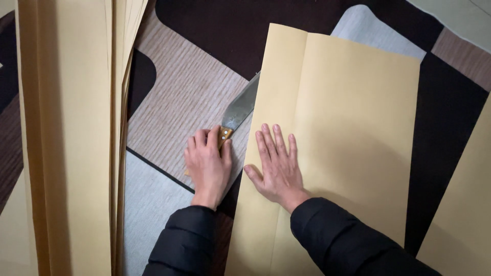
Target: Folding and cutting large sheets of paper into strips using a knife
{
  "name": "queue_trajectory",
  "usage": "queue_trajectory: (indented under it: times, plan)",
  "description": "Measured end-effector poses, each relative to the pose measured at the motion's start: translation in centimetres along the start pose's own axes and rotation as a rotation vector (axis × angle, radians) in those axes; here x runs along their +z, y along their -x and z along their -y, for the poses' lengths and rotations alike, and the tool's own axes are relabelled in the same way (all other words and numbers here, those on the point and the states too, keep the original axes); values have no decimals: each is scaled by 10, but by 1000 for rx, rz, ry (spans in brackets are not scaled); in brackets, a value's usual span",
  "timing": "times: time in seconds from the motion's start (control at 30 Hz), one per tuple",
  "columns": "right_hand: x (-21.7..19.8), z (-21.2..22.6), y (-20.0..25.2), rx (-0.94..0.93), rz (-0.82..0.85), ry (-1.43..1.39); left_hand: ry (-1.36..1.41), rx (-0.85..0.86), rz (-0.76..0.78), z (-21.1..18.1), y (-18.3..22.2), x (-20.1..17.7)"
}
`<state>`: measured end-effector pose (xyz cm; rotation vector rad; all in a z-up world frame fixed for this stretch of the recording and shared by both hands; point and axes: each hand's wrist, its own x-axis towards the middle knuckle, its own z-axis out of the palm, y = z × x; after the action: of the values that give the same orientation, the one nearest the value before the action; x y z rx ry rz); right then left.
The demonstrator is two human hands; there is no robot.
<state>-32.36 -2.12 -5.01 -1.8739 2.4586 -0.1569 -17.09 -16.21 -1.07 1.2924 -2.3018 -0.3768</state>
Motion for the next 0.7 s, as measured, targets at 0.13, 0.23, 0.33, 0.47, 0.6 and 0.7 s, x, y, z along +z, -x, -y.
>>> queue_trajectory:
  times: [0.13,0.23,0.33,0.47,0.6,0.7]
  plan:
    - [-1,0,0,-3,4,14,-4,-1,17,-1,-13,6]
    - [-2,2,0,-9,-22,11,17,-4,16,-1,-18,7]
    - [-1,1,0,-21,-44,13,10,3,20,-1,-14,10]
    - [-1,2,0,-11,-36,11,20,37,13,-2,0,8]
    - [-2,1,0,-6,-15,16,22,38,-1,-6,-1,11]
    - [-5,3,0,0,-14,14,21,30,-16,-12,-11,7]
